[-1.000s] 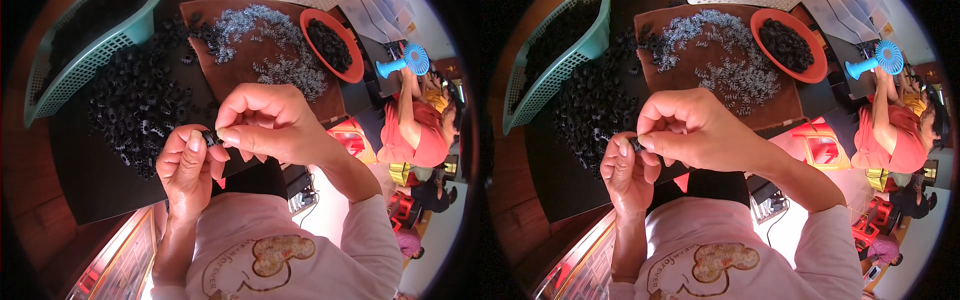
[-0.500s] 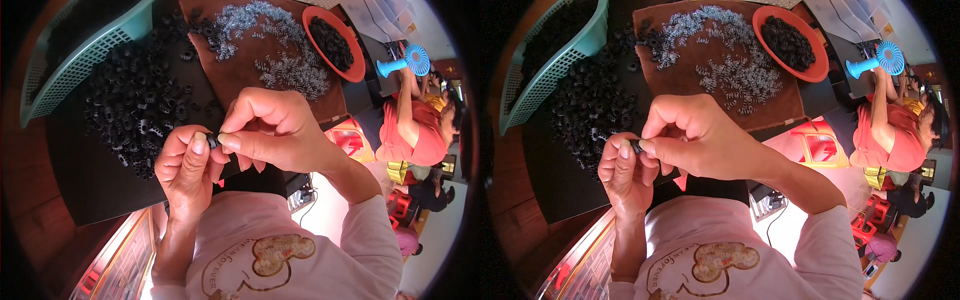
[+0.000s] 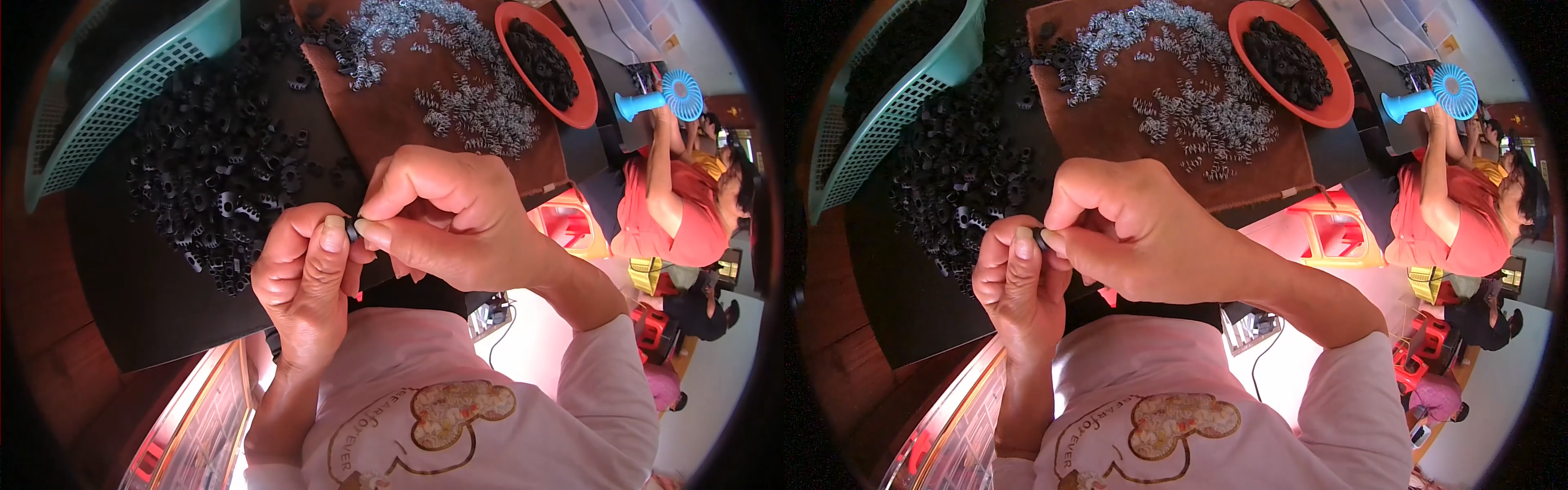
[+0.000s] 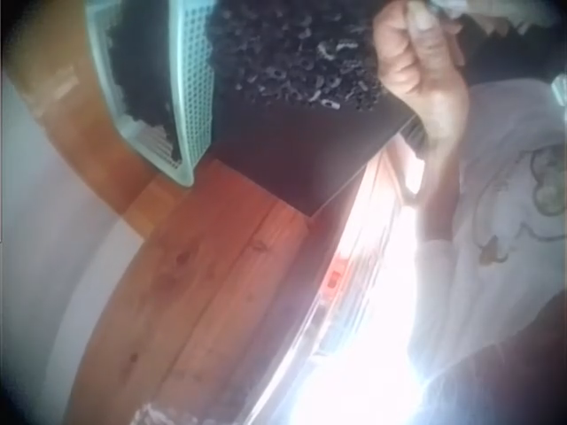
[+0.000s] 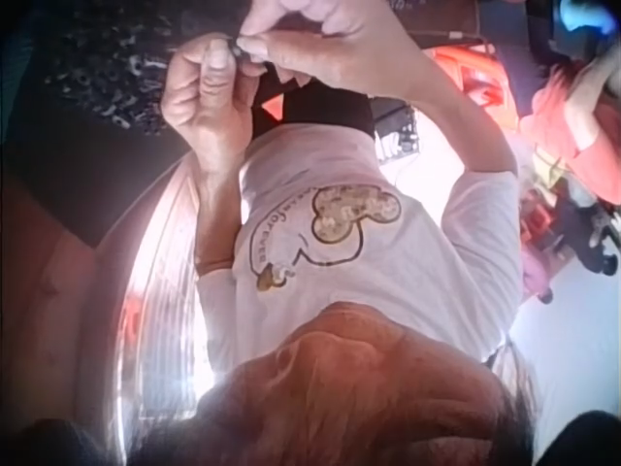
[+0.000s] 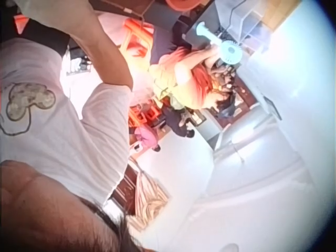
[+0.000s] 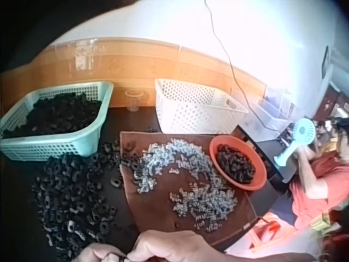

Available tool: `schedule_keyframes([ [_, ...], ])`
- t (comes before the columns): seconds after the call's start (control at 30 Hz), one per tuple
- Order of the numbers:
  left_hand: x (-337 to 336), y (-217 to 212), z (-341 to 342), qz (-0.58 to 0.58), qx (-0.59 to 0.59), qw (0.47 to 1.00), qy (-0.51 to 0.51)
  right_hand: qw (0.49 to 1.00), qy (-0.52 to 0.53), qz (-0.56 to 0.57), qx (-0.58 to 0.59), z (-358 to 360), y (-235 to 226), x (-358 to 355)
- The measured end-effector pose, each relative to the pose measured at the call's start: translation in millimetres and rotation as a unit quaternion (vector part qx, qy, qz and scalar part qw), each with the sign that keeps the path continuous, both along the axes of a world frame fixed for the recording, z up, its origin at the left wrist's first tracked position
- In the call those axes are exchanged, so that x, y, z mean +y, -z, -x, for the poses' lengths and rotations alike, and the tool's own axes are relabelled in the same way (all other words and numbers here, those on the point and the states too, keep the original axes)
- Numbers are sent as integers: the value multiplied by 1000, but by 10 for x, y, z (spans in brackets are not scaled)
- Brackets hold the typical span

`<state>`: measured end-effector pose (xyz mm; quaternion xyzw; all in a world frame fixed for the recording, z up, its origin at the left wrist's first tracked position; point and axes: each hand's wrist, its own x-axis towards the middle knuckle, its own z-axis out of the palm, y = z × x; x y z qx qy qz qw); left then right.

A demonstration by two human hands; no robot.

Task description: Manually assembling plastic hair clips by inserting metal springs into the hinge mechanism.

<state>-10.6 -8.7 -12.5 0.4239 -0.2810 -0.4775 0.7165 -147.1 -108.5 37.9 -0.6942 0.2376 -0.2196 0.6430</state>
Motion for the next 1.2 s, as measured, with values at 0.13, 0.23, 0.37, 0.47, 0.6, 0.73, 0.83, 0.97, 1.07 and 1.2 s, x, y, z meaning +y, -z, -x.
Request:
schedule_keyframes([
  [0.13, 4, -1, 5, -5, 15, 1000, -7, 998, 1, 66, 0, -25, 0, -11],
  [0.23, 8, 2, 27, -8, 11, 1000, 0, 995, -2, 104, -4, -15, -8, -81],
  [0.37, 8, -32, -13, -26, -48, 996, 64, 996, -7, 88, 28, 37, -96, -126],
  [0.47, -10, -38, -23, -27, -54, 994, 90, 996, -7, 71, 43, 54, -114, -135],
  [0.6, -11, -27, -23, -22, -43, 995, 90, 995, -1, -29, 95, 43, -197, -168],
  [0.73, 13, -34, -22, -19, -47, 996, 73, 983, -29, -98, 155, 31, -213, -184],
  [0.83, 4, -41, -20, -21, -54, 996, 70, 994, -38, 74, 72, 89, -24, -155],
  [0.97, -5, -20, -24, -5, -20, 999, 50, 959, -11, 282, 10, 5, 107, -141],
  [1.07, -11, -23, -31, 4, 34, 998, 59, 921, 8, 389, -18, 1, 173, -105],
  [1.2, -32, -70, -37, -5, 55, 997, 47, 880, 13, 473, 26, 47, 97, -79],
])
